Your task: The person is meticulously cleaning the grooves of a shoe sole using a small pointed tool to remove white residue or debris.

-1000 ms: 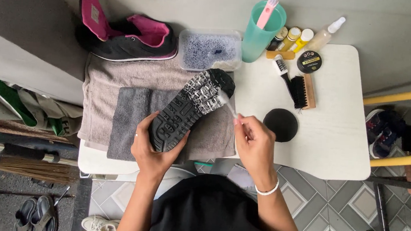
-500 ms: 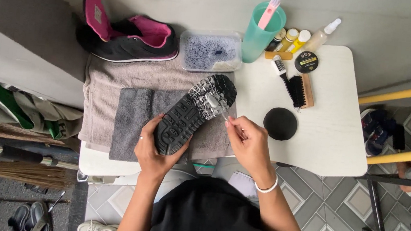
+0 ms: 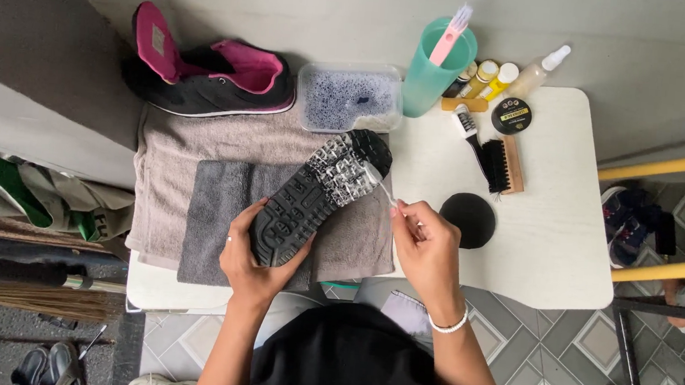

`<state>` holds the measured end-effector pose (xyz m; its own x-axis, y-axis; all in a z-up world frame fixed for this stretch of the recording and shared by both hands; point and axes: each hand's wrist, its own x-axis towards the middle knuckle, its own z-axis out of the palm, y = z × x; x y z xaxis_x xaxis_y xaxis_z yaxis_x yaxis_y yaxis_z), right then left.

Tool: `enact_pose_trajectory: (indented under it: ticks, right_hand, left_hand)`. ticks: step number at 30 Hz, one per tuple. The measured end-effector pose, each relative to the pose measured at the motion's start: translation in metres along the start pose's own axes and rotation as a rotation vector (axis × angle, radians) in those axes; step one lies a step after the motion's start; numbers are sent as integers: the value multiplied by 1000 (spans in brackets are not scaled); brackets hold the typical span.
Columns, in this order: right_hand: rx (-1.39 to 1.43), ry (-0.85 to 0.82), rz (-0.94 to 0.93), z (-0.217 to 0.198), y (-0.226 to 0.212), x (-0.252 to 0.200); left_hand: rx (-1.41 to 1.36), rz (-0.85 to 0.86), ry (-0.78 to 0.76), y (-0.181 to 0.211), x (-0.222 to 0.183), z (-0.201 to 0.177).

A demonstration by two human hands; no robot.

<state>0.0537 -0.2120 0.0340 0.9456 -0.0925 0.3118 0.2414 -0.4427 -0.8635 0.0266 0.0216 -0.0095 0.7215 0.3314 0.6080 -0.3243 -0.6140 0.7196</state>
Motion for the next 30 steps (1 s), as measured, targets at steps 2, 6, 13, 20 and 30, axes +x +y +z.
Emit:
enact_pose_trajectory:
  ticks: [2,6,13,20,30]
  right_hand:
    - [37,-77,-14,2,-15,0]
    - [-30,-77,-83,-1,-26,16]
    - [-64,-79,-156,0,-22,29]
    - [-25,-119,-169,3,-26,39]
    - [69,-147,-32,-4,-15,70]
  left_hand:
    - [-26,0,-15,1,1,1]
    - [-40,21,-42,3,1,1]
    - [-74,45,-60,2,-5,4]
    - [-73,72,-51,0,-5,5]
    - [-75,39,-66,9,6,-1]
